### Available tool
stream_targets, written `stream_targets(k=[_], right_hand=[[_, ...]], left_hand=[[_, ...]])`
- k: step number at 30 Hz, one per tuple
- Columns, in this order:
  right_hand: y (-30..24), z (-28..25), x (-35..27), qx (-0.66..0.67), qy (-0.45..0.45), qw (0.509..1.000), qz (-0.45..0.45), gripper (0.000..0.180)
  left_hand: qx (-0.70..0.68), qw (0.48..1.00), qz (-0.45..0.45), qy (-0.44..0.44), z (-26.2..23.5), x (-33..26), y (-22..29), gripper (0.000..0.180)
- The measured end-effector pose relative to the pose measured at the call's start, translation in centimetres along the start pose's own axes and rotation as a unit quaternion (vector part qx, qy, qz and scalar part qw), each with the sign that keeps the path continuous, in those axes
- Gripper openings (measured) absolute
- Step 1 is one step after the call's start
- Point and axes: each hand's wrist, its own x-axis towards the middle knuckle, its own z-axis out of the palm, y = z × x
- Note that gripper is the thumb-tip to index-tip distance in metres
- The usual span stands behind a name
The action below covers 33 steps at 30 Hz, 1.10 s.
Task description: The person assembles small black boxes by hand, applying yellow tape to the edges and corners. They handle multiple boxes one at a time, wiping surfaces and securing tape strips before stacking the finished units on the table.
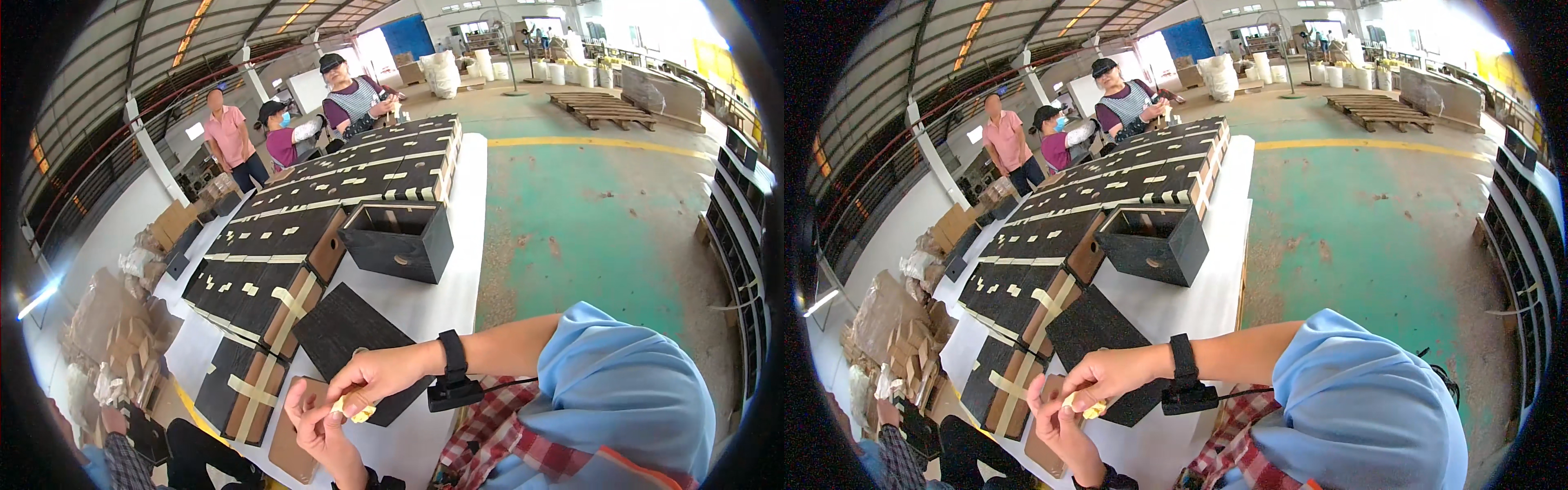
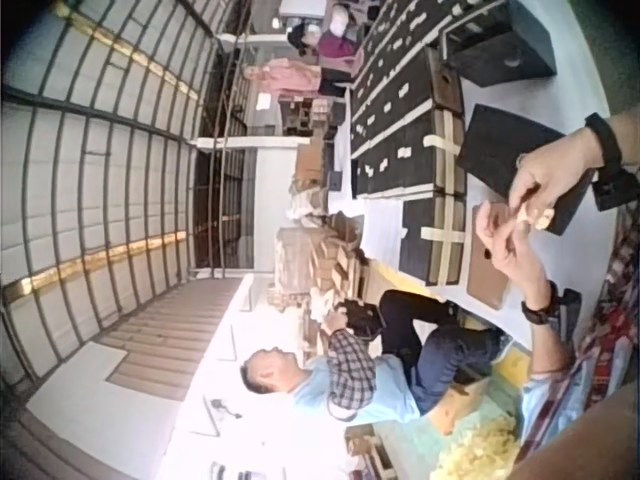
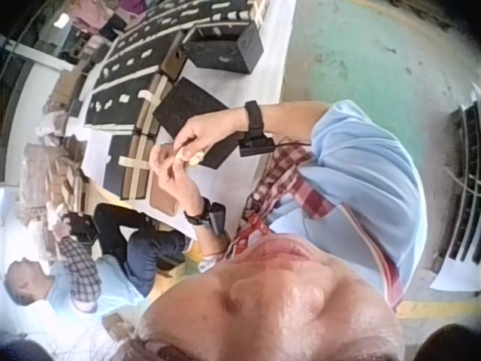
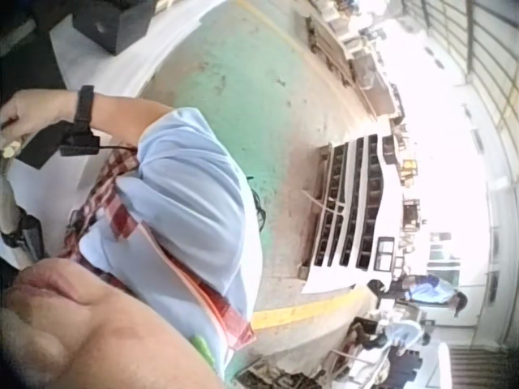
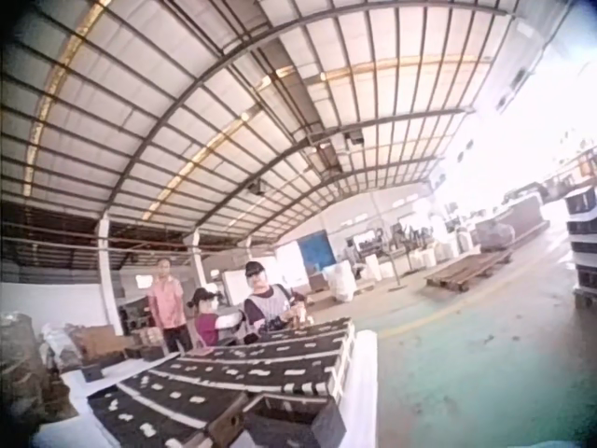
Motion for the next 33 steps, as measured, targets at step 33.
stream_targets(k=[33], right_hand=[[-1.2,2.6,-0.7,-0.578,0.063,0.806,-0.112,0.012]], left_hand=[[0.046,0.930,-0.209,-0.298,-0.2,-2.1,-4.9,0.034]])
